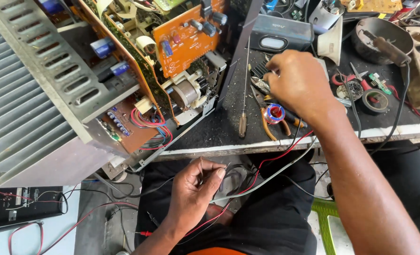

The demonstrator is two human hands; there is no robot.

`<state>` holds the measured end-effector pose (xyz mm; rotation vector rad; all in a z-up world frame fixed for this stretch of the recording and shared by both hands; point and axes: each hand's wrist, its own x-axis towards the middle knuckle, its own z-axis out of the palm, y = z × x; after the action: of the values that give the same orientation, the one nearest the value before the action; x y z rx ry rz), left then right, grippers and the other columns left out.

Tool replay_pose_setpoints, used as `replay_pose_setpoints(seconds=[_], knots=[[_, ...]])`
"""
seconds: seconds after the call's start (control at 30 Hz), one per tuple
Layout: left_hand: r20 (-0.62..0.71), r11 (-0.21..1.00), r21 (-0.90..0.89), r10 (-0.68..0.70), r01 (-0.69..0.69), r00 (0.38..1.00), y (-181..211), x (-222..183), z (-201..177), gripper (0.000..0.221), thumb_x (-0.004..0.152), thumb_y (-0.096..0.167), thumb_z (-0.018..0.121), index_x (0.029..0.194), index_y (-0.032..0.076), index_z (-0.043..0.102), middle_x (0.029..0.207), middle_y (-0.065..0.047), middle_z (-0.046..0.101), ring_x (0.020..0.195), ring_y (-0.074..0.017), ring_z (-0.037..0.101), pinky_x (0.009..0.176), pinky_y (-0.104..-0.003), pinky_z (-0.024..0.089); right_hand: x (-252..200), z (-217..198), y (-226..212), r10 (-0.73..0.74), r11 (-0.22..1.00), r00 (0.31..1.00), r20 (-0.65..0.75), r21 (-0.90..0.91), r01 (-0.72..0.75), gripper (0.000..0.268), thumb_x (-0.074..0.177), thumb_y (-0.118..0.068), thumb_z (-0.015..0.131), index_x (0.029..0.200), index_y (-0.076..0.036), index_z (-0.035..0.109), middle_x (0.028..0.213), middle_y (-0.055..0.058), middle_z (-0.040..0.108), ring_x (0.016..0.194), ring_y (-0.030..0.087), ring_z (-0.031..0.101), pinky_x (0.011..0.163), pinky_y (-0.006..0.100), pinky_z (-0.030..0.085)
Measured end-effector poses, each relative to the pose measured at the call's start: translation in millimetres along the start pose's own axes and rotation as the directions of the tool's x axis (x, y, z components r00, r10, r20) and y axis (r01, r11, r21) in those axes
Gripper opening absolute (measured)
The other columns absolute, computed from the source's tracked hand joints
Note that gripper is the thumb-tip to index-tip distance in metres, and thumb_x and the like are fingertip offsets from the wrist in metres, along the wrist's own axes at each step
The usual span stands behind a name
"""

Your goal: Stripping wire insulation, splicing wires together, and insulating the connection with electrical tape during an electronics repair.

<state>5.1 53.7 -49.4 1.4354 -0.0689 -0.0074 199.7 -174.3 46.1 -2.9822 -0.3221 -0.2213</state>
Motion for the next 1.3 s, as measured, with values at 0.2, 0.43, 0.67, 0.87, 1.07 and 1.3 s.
replay_pose_setpoints(seconds=[0.2, 0.43, 0.67, 0.87, 1.07, 1.3], knots=[[0.022, 0.999, -0.01, 0.037, -0.037, 0.999, 5.2, 3.2, 5.0, 0.015, 0.095, 0.02, 0.069, 0.097, 0.006, 0.074, 0.078, 0.002, 0.062, 0.068, -0.0053, 0.051, 0.062, -0.021, 0.044, 7.6, 17.7, -7.1, 0.013, 0.935, 0.946, 0.324, -0.34, 0.103, 0.044, 0.098, -0.052, 0.064, 0.09, -0.009, 0.068, 0.089, 0.016, 0.077, 0.095, 0.039, 0.068, 0.084, 0.051, 0.044], [-0.006, 0.98, 0.07, 0.185, -0.184, 0.983, 3.5, 11.9, 4.4, 0.012, 0.096, 0.018, 0.067, 0.094, 0.007, 0.071, 0.082, 0.001, 0.065, 0.072, -0.007, 0.055, 0.067, -0.022, 0.048, 12.6, 20.6, -3.0, 0.178, 0.977, 0.944, 0.277, -0.161, -0.137, 0.022, 0.089, -0.035, 0.068, 0.099, -0.017, 0.076, 0.096, 0.01, 0.078, 0.103, 0.036, 0.064, 0.095, 0.052, 0.036], [-0.033, 0.968, 0.142, 0.215, -0.208, 0.976, 2.3, 19.1, 8.5, 0.01, 0.096, 0.016, 0.068, 0.089, 0.009, 0.07, 0.077, 0.003, 0.06, 0.068, -0.0067, 0.049, 0.064, -0.024, 0.044, 7.3, 14.8, 3.4, 0.152, 0.965, 0.975, -0.163, 0.239, -0.111, 0.021, 0.087, -0.032, 0.067, 0.094, -0.015, 0.076, 0.086, -0.001, 0.075, 0.084, 0.024, 0.069, 0.086, 0.044, 0.047], [-0.023, 0.963, 0.148, 0.232, -0.226, 0.973, 0.2, 22.0, 8.8, 0.01, 0.097, 0.016, 0.067, 0.091, 0.009, 0.071, 0.079, 0.002, 0.059, 0.07, -0.0074, 0.05, 0.066, -0.024, 0.045, 9.3, -10.4, 11.1, 0.238, 0.654, 0.893, -0.383, 0.743, 0.145, 0.005, 0.105, -0.002, 0.063, 0.11, 0.0, 0.062, 0.103, 0.012, 0.069, 0.088, 0.019, 0.075, 0.079, 0.029, 0.072], [-0.002, 0.968, 0.106, 0.23, -0.229, 0.973, 1.5, 17.6, 4.2, 0.009, 0.097, 0.014, 0.067, 0.097, 0.007, 0.071, 0.086, 0.0, 0.062, 0.077, -0.0076, 0.056, 0.067, -0.021, 0.048, -32.7, -51.6, 13.6, 0.47, 0.07, 0.849, -0.243, 0.969, 0.238, 0.018, 0.09, -0.029, 0.073, 0.102, -0.016, 0.07, 0.1, -0.003, 0.074, 0.1, 0.011, 0.076, 0.103, 0.038, 0.068], [0.018, 0.959, 0.16, 0.233, -0.232, 0.972, 3.3, 6.6, 2.5, 0.011, 0.095, 0.014, 0.07, 0.098, 0.005, 0.075, 0.086, 0.0, 0.065, 0.082, -0.0097, 0.062, 0.06, -0.02, 0.05, -185.2, -29.2, -62.0, 0.218, -0.124, 0.965, 0.143, 0.985, -0.118, 0.054, 0.094, -0.022, 0.065, 0.141, -0.016, 0.039, 0.085, 0.022, 0.072, 0.052, 0.039, 0.074, 0.029, 0.029, 0.051]])
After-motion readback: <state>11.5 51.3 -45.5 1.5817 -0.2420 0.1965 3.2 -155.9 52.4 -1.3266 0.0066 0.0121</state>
